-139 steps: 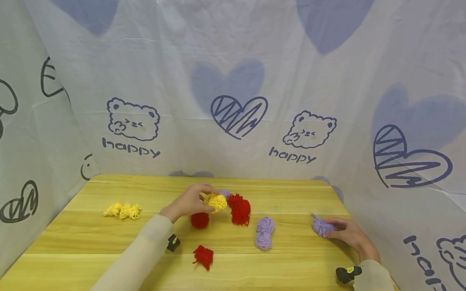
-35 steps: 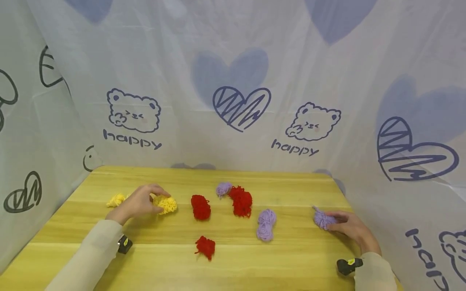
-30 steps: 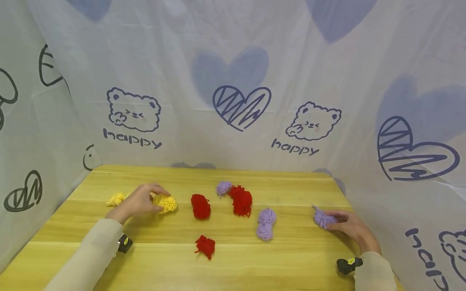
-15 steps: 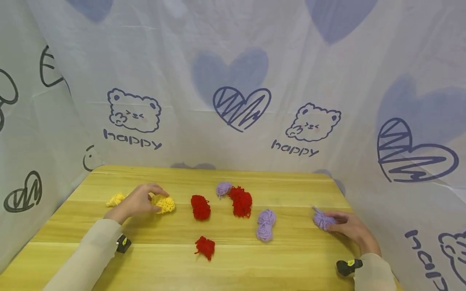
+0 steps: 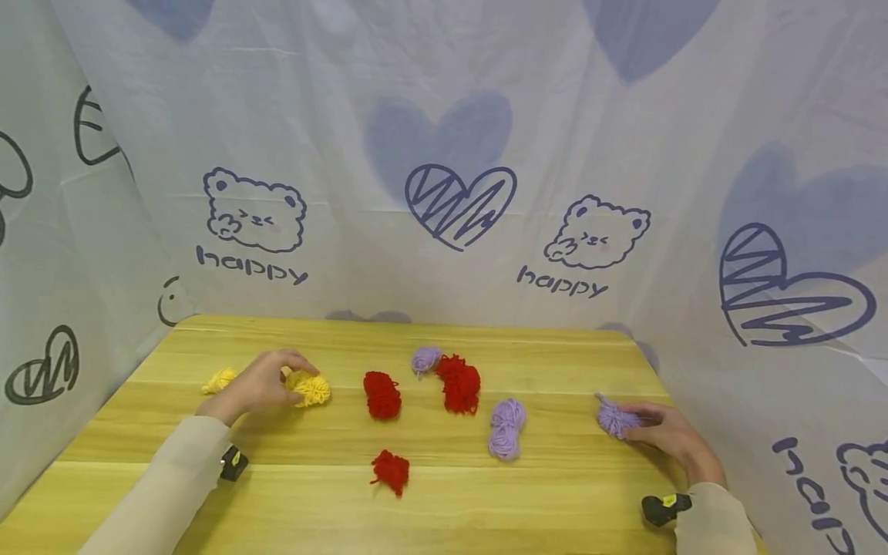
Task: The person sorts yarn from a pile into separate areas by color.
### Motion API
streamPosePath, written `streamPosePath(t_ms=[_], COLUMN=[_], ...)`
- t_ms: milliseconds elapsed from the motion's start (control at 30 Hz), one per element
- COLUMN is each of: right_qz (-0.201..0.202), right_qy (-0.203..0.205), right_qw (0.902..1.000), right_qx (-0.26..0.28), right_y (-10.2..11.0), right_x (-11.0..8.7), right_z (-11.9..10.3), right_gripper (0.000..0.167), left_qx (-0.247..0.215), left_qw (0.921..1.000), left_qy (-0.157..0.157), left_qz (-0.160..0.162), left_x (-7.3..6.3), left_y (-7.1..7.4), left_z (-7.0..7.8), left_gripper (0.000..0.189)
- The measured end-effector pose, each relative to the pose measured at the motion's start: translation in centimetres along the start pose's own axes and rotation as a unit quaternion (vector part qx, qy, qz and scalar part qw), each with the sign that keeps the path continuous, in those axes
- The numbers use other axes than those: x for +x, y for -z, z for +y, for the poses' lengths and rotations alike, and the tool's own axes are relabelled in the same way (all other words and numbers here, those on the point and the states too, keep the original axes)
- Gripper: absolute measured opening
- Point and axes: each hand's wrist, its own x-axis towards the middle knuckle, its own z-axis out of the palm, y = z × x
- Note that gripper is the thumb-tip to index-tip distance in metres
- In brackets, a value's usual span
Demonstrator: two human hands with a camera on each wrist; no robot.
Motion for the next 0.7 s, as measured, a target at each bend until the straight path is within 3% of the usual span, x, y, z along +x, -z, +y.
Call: streamPosePath(t_ms=[300,500,700], right_qz=[0.003,-0.003,0.001], right_qy=[-0.009,0.003,-0.015], right_qw=[0.9999,1.0,0.9999], right_qx=[0.007,-0.006,0.003], right_y=[-0.08,-0.01,-0.04], right_x=[-0.1,-0.23,-0.05], right_z=[0.0,-0.11,-0.22], right_gripper=[0.07,0.069,0.072], left_qx=[0.011,0.012,0.011], left_qw=[0.9998,0.9999,0.9998], left_qy=[-0.015,-0.006,0.002], left_qz=[-0.006,-0.01,-0.015], left_x=[0.24,0.12,-0.08], left_y=[-0.06,0.14,0.87], left_z=[-0.55,-0.73,-0.92], left_gripper=[0.044,0.045,0.044])
